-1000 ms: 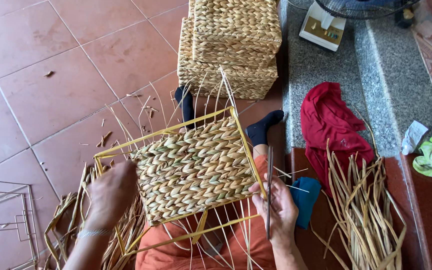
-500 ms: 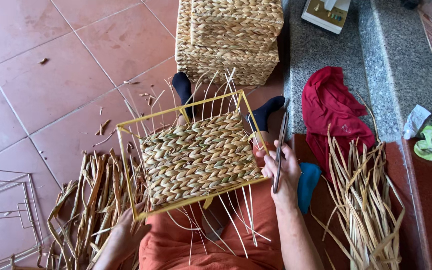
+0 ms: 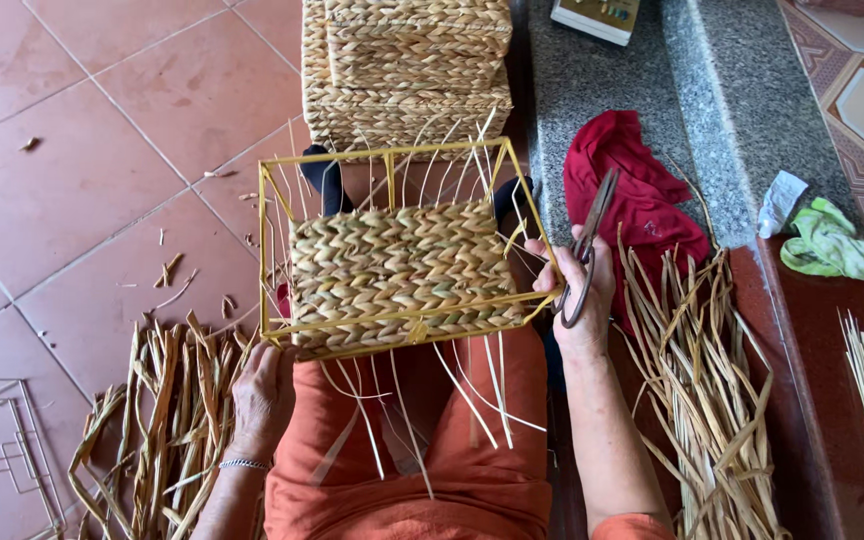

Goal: The person sits on the floor weaving a water hyacinth panel onto a yellow metal basket frame. They tuck and tighten woven strands, trim excess material with scissors, rotate the frame to work different sides, and bend protruding sticks over the frame edges.

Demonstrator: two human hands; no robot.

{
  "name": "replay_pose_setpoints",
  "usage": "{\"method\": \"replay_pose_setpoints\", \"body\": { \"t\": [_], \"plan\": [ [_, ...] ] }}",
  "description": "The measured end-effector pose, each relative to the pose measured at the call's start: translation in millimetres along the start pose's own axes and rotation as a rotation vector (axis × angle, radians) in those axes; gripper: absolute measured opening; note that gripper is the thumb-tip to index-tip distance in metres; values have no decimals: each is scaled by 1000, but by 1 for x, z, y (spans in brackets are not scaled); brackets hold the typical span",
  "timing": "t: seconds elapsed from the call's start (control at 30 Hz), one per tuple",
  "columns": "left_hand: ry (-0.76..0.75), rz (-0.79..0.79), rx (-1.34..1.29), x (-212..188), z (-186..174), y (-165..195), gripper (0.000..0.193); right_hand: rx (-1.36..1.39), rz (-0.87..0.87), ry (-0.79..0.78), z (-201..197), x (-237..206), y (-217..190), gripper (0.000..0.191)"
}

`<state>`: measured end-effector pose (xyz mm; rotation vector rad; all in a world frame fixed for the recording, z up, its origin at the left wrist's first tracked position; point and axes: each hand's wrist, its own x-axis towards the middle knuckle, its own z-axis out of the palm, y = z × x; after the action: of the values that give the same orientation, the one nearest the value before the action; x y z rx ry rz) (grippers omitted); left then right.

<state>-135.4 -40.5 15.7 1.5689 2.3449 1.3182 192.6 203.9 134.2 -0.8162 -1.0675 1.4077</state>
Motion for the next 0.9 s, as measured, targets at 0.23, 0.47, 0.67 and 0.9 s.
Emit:
{"method": "replay_pose_setpoints", "body": {
  "t": [0.23, 0.47, 0.67, 0.9],
  "plan": [
    [-38, -56, -146, 28, 8, 17, 16, -87, -101, 29, -11, 27, 12, 35],
    [-106, -229, -4, 20, 38, -44, 20, -133, -28, 21, -15, 61, 98, 42],
    [-181, -410, 73, -8, 45, -88, 25, -94, 96, -66, -19, 75, 170, 50],
    [-401, -560, 179, -1, 60, -107, 34, -252, 419, -62, -43, 94, 209, 37]
  ]
}}
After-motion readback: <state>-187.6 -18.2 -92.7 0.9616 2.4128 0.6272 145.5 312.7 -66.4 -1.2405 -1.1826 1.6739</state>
